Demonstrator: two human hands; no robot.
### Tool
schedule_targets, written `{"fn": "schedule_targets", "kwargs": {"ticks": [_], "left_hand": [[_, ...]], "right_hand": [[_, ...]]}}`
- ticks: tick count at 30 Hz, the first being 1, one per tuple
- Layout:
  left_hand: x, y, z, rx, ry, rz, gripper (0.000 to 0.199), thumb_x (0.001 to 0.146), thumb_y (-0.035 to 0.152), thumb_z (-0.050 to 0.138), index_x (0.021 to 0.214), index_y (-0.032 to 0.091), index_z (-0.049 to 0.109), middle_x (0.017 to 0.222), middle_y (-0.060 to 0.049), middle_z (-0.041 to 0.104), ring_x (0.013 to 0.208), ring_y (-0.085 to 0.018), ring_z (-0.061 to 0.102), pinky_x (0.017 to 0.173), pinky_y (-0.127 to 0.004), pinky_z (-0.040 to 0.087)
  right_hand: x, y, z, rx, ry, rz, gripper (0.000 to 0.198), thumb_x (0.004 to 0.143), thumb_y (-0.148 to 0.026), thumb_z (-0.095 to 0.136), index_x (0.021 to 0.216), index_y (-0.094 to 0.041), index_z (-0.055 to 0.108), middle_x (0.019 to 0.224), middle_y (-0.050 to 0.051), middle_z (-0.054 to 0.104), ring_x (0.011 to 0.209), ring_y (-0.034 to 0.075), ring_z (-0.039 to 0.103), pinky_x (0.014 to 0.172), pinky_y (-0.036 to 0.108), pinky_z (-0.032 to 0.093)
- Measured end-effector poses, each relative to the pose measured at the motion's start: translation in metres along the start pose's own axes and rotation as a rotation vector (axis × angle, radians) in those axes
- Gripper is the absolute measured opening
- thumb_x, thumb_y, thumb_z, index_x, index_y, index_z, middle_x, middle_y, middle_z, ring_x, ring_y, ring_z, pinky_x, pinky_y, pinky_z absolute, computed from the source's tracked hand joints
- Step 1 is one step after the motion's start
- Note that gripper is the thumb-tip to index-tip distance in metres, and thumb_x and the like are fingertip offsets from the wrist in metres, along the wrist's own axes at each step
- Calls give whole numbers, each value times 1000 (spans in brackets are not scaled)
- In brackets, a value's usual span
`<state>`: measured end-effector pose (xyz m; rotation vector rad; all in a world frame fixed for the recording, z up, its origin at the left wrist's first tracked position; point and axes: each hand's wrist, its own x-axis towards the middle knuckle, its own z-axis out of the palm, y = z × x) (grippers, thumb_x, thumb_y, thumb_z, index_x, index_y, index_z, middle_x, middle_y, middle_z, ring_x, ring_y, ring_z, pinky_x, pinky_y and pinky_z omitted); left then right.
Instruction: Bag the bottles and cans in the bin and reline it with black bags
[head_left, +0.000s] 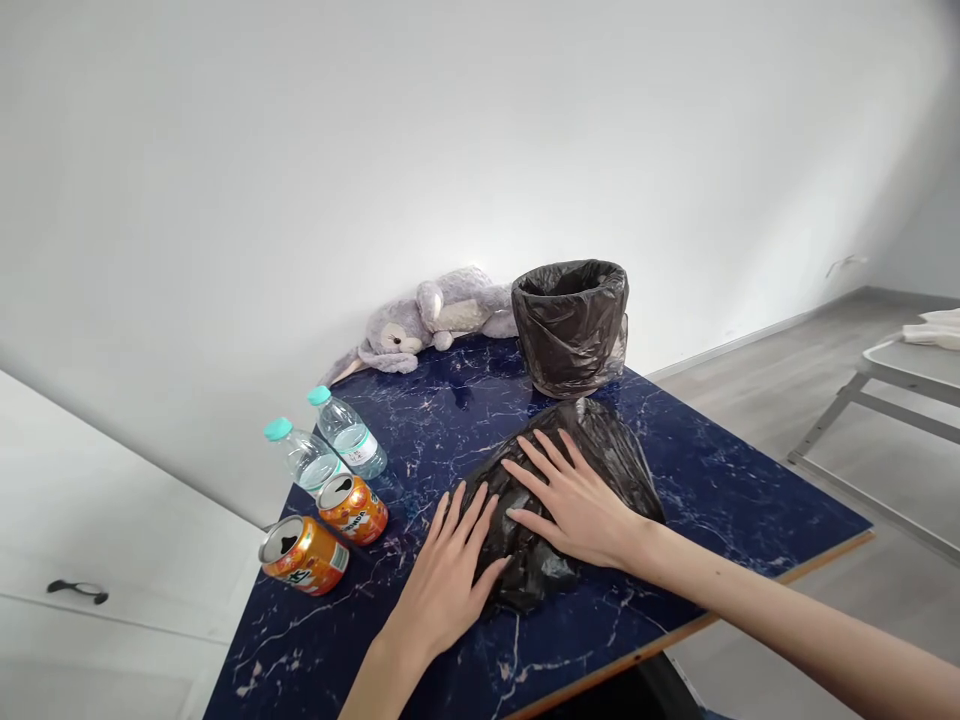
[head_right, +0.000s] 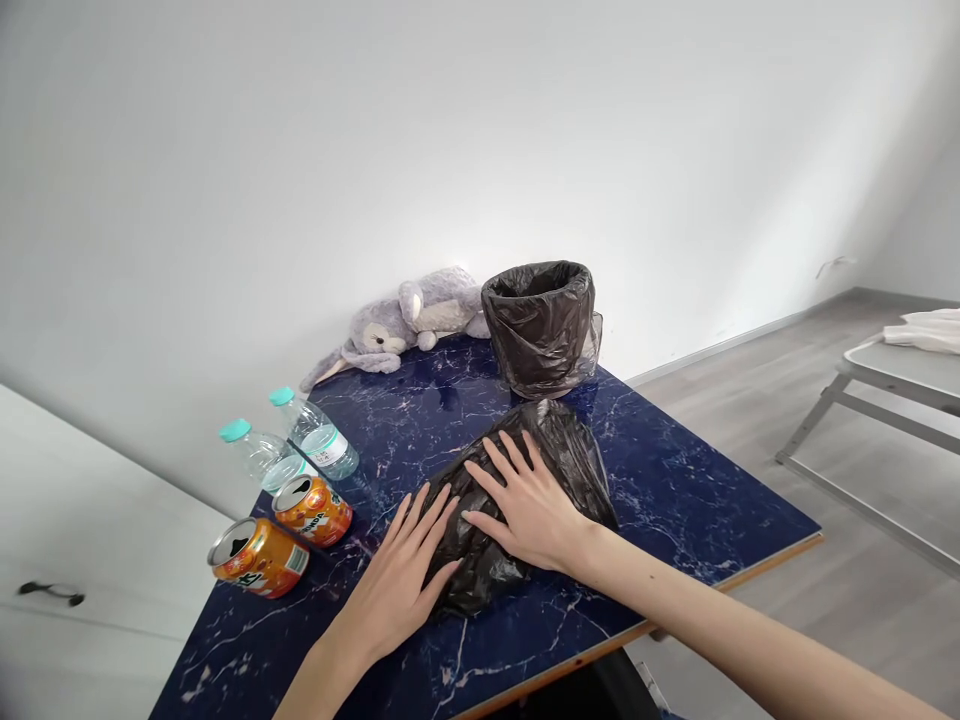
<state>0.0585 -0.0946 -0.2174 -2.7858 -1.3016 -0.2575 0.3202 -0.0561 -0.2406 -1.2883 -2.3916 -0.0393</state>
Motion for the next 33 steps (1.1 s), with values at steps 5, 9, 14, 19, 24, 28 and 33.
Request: {"fn": "schedule_targets", "kwargs": {"ticks": [5, 9, 14, 19, 24, 28, 33], "left_hand": [[-12, -15, 14, -91, -75, -80, 72, 116, 49, 46, 178, 34, 13, 182, -5, 29, 170, -32, 21, 136, -64, 29], [-18, -20, 9, -114, -68, -84, 71, 116, 49, 47, 177, 34, 16, 182, -4, 30, 170, -30, 21, 137, -61, 26], [-22, -25, 2, -111, -111, -89, 71, 116, 49, 47, 177, 34, 16, 182, -3, 29, 170, -31, 21, 137, -60, 27], [-28, -29, 2, -100, -140, -96, 69, 116, 49, 44, 177, 34, 15, 183, -2, 25, 171, -31, 17, 137, -61, 25], [-31, -29, 4, -82, -99, -65, 70, 116, 46, 47, 177, 36, 14, 183, -2, 27, 170, -32, 20, 137, -61, 26], [-38, -26, -1, -73, -112, -44, 72, 116, 45, 47, 177, 37, 10, 183, -2, 26, 170, -32, 21, 137, -61, 27], [-54, -17, -8, -58, -91, -30, 73, 115, 41, 52, 177, 37, 13, 182, -2, 28, 169, -31, 25, 136, -58, 32]], "right_hand": [[-14, 24, 23, 62, -94, 79, 76, 111, -72, 34, 172, -27, 41, 181, 14, 27, 168, 41, 20, 133, 71, 21], [-25, 40, 30, 69, -94, 87, 71, 114, -68, 31, 173, -28, 38, 182, 9, 24, 170, 32, 18, 137, 63, 20], [-29, 50, 29, 77, -88, 77, 69, 115, -65, 32, 173, -28, 37, 182, 6, 26, 170, 28, 19, 138, 57, 19], [-29, 52, 31, 85, -71, 72, 67, 116, -62, 34, 174, -30, 35, 181, 5, 28, 170, 28, 20, 139, 57, 19], [-32, 51, 30, 81, -76, 68, 67, 116, -62, 32, 174, -28, 35, 182, 5, 25, 170, 28, 19, 139, 57, 19], [-41, 50, 29, 82, -73, 65, 67, 116, -61, 34, 175, -31, 31, 183, 3, 22, 170, 29, 19, 138, 58, 20], [-55, 46, 26, 90, -43, 51, 66, 116, -59, 37, 176, -37, 23, 183, 0, 20, 169, 31, 20, 138, 59, 23]]}}
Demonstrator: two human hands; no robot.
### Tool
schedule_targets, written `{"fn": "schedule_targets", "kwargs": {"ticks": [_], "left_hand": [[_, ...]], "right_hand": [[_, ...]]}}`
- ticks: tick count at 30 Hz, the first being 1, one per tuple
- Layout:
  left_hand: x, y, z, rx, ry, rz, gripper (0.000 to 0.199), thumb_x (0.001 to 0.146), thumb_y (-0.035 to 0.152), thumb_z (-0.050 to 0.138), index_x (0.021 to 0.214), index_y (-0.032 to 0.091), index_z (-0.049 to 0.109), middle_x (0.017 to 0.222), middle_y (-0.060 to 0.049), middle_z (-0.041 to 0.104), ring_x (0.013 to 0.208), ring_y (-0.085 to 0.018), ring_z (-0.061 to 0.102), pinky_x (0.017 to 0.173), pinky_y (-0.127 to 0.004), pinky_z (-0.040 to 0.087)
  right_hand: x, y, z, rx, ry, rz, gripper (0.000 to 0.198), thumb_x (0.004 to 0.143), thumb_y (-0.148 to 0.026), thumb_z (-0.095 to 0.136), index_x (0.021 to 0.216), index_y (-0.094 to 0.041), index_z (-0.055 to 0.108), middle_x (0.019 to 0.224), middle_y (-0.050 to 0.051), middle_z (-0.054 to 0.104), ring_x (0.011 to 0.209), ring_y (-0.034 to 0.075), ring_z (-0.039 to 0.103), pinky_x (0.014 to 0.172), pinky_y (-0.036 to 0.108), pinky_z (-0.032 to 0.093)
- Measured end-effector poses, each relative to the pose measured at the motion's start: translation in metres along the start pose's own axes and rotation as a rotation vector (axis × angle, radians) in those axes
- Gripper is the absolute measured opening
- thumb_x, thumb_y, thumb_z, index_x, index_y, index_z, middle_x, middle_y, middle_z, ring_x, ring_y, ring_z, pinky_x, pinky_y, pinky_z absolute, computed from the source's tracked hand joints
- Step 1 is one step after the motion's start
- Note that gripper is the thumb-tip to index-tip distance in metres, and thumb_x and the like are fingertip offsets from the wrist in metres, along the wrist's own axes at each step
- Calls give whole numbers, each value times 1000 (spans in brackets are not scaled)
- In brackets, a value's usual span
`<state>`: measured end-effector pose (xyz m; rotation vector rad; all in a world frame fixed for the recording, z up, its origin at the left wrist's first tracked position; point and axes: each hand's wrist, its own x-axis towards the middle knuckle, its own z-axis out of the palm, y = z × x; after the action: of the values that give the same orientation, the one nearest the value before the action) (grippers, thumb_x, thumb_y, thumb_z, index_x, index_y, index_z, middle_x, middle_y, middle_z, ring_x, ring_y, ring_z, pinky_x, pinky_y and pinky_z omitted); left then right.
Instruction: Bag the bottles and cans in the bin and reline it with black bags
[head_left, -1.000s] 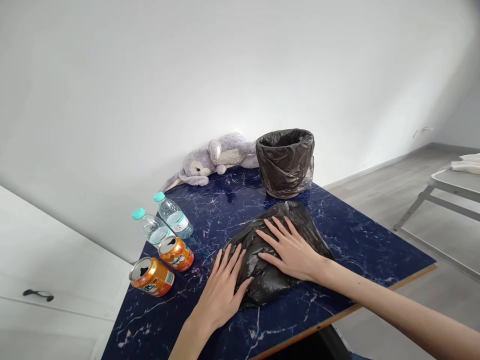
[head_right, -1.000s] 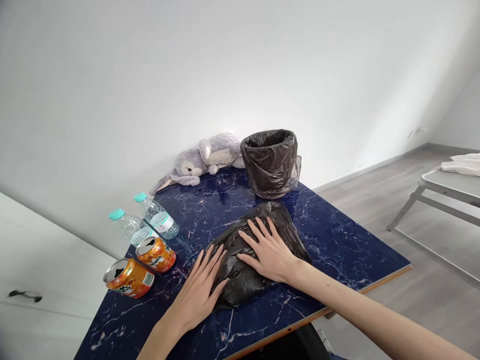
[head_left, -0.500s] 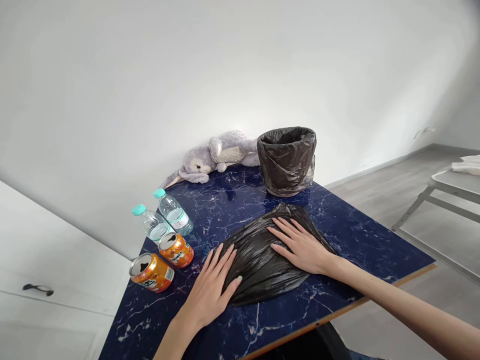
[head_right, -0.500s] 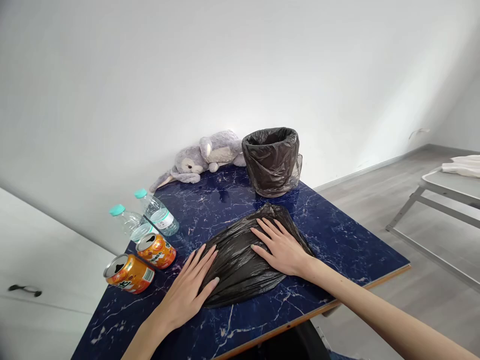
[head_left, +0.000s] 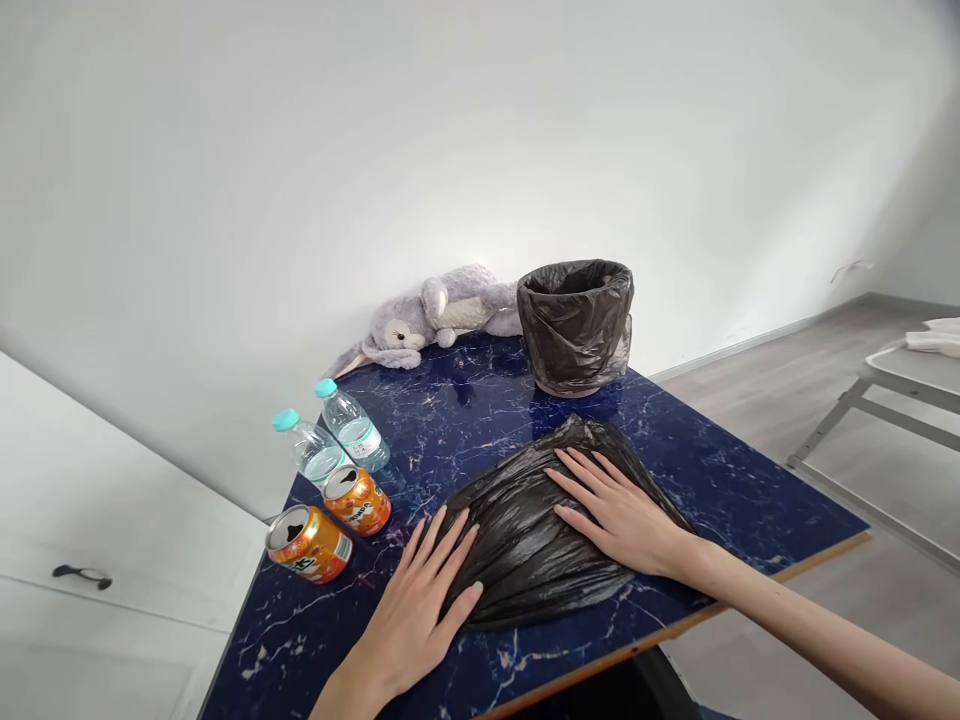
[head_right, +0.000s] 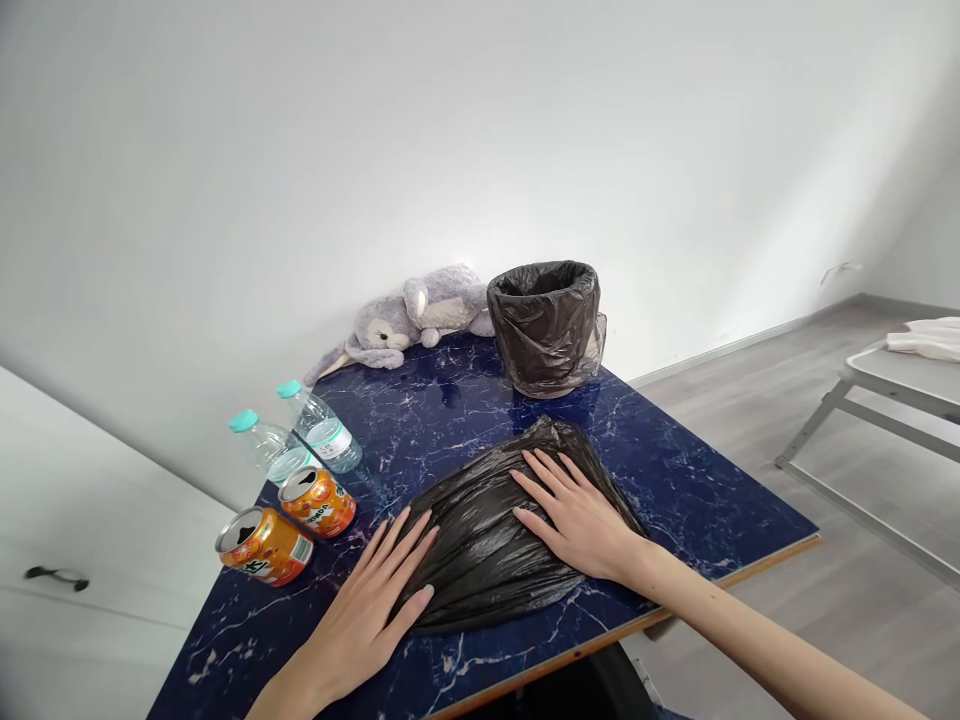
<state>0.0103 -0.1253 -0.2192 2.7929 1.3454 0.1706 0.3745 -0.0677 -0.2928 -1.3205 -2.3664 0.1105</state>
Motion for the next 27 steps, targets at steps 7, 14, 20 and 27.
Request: {"fn": "schedule_targets", "kwargs": {"ticks": [7, 14, 20, 27], "left_hand": [[-13, 16, 4, 74, 125, -6, 75, 114, 34, 53, 177, 37, 13, 177, -2, 40, 164, -31, 37, 130, -60, 42], [-21, 40, 0, 54, 141, 96, 77, 111, 36, 60, 177, 34, 20, 173, -3, 47, 158, -32, 47, 124, -50, 53], [-47, 35, 4, 58, 103, 86, 92, 103, 42, 70, 178, 29, 18, 172, -7, 47, 150, -34, 59, 116, -49, 60], [-64, 31, 9, 116, 209, 199, 72, 106, 50, 68, 168, 25, 43, 159, -6, 65, 142, -28, 67, 114, -37, 60]], "right_hand": [[-9, -9, -4, -21, -31, 34, 68, 116, -59, 37, 177, -36, 19, 183, 1, 17, 169, 31, 19, 137, 62, 26], [-25, -17, -1, -69, -35, 76, 71, 116, -59, 38, 178, -38, 11, 183, 1, 12, 169, 33, 17, 134, 63, 31], [-30, -13, -3, -47, -32, 35, 73, 116, -56, 41, 177, -42, 3, 183, -1, 11, 168, 34, 19, 135, 63, 30], [-17, -6, -14, 39, -117, -18, 69, 116, -57, 39, 177, -41, 10, 183, -3, 10, 169, 31, 13, 137, 62, 23]]}}
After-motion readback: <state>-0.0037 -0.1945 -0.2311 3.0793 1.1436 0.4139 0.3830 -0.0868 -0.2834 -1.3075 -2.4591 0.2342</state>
